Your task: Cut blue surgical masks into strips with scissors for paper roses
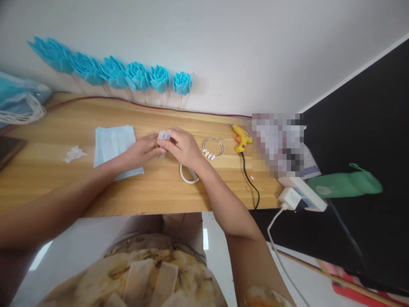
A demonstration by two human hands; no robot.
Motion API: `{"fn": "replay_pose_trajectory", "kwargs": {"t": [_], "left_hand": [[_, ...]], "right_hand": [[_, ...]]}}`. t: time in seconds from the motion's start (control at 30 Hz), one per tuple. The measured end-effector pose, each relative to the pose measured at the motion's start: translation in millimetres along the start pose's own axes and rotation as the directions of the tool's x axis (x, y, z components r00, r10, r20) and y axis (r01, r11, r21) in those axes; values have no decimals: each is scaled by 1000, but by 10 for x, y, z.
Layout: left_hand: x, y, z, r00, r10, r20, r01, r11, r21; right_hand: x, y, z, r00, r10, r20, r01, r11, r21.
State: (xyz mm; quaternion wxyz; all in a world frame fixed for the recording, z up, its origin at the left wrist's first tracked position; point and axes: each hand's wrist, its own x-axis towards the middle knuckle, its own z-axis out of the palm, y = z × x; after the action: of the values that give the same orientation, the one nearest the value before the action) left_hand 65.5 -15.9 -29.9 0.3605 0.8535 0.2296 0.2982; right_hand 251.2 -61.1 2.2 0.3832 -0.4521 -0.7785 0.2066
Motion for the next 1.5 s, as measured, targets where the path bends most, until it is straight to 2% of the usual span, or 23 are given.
{"fn": "replay_pose_trajectory", "kwargs": {"t": [0.13,0.23,0.33,0.47,0.67,0.87,1.03,1.13,1.27,1.37,1.5], "left_hand": [[4,-5,-64,988,-132,84,132,991,-2],[-6,-29,-59,966,-219,141,223,975,-16],[-9,-10,-51,959,-238,151,252,964,-83],[-17,68,-60,952,-259,161,293,925,-243],[-33,66,-18,924,-361,124,380,900,-215],[-20,187,-29,944,-322,73,326,876,-357],[-22,221,-126,918,-352,185,393,731,-559],[-24,191,-145,909,-357,216,412,680,-606],[-23,172,-135,898,-383,217,432,672,-602],[-20,185,-143,898,-382,217,433,689,-581],[-22,200,-175,901,-337,273,434,711,-553]], "right_hand": [[3,50,60,995,-60,78,69,989,-127],[1,103,108,989,-23,144,41,992,-121],[-6,100,108,983,23,180,-5,995,-99],[-12,59,85,992,20,124,-6,994,-110],[-11,91,133,995,21,101,-14,998,-63],[-8,98,57,992,125,-16,-123,989,78],[25,152,-63,990,80,-116,-61,986,154],[27,144,-73,996,83,-25,-78,983,169],[15,113,-46,982,153,110,-177,950,256],[19,139,-17,974,201,106,-226,916,332],[29,195,4,972,204,114,-231,910,343]]}}
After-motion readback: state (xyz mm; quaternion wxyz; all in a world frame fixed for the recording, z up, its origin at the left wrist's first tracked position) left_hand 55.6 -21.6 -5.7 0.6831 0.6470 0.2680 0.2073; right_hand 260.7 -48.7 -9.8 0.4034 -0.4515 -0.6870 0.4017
